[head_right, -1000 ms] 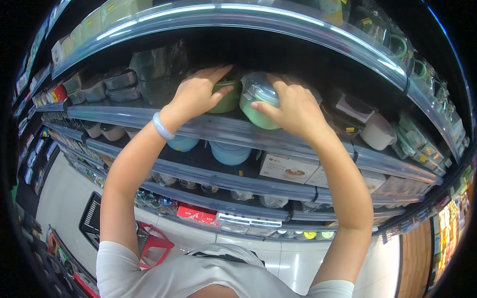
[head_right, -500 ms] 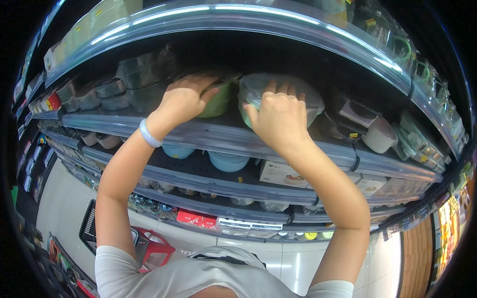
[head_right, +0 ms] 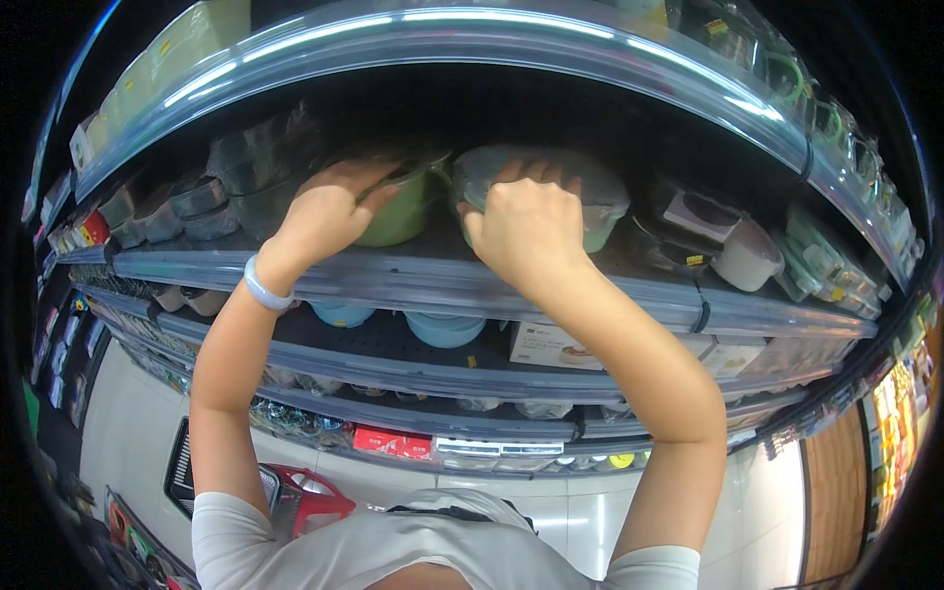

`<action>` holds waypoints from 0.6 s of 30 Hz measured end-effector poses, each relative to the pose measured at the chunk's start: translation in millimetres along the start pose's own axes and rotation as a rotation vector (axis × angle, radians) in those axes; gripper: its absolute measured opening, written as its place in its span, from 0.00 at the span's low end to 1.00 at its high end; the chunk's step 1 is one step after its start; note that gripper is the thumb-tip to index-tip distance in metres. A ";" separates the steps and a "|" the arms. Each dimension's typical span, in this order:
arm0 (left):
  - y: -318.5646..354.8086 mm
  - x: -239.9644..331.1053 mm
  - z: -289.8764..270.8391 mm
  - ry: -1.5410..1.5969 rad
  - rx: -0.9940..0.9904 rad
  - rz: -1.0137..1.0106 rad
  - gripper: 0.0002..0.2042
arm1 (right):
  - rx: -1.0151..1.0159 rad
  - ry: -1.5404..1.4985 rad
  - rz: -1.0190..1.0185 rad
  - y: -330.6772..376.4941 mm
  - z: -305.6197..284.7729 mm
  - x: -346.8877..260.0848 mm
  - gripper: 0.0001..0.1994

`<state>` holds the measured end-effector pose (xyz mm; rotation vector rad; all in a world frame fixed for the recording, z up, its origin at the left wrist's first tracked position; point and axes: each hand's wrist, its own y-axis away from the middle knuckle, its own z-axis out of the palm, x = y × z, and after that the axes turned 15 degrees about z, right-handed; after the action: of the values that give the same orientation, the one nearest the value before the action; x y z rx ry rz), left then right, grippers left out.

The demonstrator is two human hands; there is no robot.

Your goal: Selecting various food storage containers and lunch boxes from a supermarket shelf and placing them into a shopping basket.

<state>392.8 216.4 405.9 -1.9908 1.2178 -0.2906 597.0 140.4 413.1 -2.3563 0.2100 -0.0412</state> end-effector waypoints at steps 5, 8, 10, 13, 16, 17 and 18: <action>6.6 -5.5 -2.4 0.064 -0.003 0.014 0.15 | 0.141 0.089 -0.029 -2.6 17.9 -2.0 0.26; 4.8 -5.3 -0.7 0.064 0.003 0.025 0.15 | 0.116 0.059 -0.018 -3.1 19.0 -2.4 0.27; 2.6 -6.0 0.0 0.058 0.000 0.034 0.15 | 0.217 0.120 -0.027 -4.3 24.9 -3.7 0.28; -0.2 -7.9 2.3 0.032 -0.016 0.017 0.14 | 0.026 0.097 0.046 -12.2 21.9 -9.9 0.28; 1.9 -6.6 1.2 0.036 0.004 0.007 0.14 | 0.258 0.146 -0.009 -11.1 27.9 -11.3 0.26; 2.5 -6.9 1.1 0.035 0.004 0.010 0.14 | 0.260 0.145 -0.007 -13.5 25.3 -12.0 0.26; 3.4 -8.0 0.6 0.040 0.008 0.014 0.15 | 0.144 0.119 0.027 -18.1 21.4 -13.2 0.26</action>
<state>386.8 222.5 404.6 -1.9772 1.2535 -0.3294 588.5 170.1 410.9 -2.2094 0.2868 -0.1782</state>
